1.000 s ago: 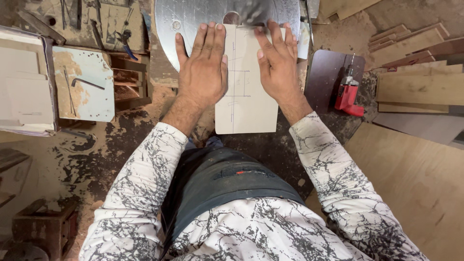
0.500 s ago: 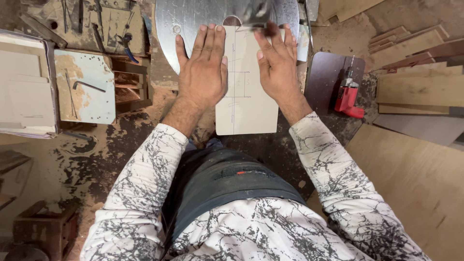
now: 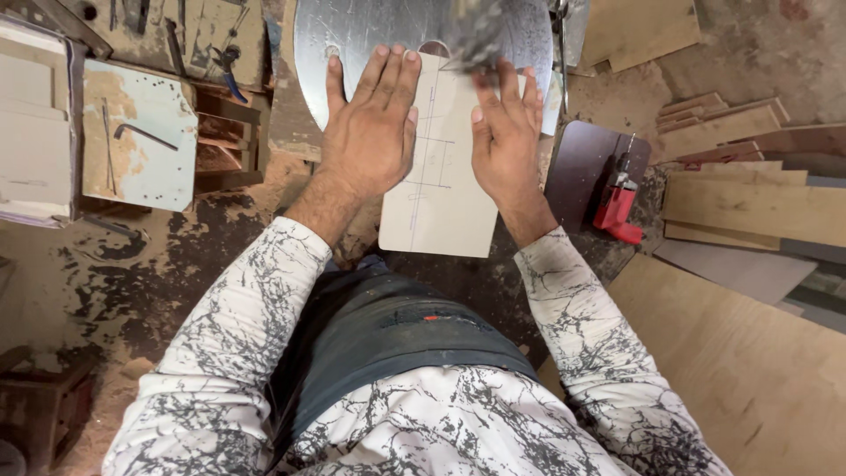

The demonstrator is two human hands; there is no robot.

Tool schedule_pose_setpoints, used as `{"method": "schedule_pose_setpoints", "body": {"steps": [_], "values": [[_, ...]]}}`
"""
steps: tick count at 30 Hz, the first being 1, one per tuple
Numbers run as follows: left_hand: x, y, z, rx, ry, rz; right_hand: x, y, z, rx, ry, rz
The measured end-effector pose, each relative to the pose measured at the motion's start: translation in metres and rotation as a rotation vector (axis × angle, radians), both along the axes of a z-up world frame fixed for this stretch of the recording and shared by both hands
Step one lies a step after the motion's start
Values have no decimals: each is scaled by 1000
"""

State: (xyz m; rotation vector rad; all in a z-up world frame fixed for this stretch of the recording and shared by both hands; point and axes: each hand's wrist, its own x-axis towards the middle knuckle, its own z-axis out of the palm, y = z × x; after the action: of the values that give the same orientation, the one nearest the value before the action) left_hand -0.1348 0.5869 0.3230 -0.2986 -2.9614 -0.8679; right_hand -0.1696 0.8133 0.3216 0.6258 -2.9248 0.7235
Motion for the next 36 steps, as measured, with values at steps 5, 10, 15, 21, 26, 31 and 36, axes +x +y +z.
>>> {"method": "schedule_pose_setpoints", "body": {"steps": [5, 10, 15, 21, 26, 31, 36], "values": [[-1, -1, -2, 5, 4, -8, -1, 0, -5, 14, 10, -1], [-2, 1, -3, -5, 0, 8, -4, 4, -5, 9, 6, 3], [-3, 2, -3, -20, -13, 10, -7, 3, -5, -10, 30, 29], [-6, 2, -1, -35, -22, 4, -9, 2, -4, -1, 21, 17], [-8, 2, 1, -25, -40, 3, -11, 3, -5, 8, 6, 6], [-10, 2, 0, 18, -47, 14, -13, 2, -6, 20, 51, 0], [-15, 5, -3, -31, -31, 4, -14, 5, -1, 2, 27, 16]]}}
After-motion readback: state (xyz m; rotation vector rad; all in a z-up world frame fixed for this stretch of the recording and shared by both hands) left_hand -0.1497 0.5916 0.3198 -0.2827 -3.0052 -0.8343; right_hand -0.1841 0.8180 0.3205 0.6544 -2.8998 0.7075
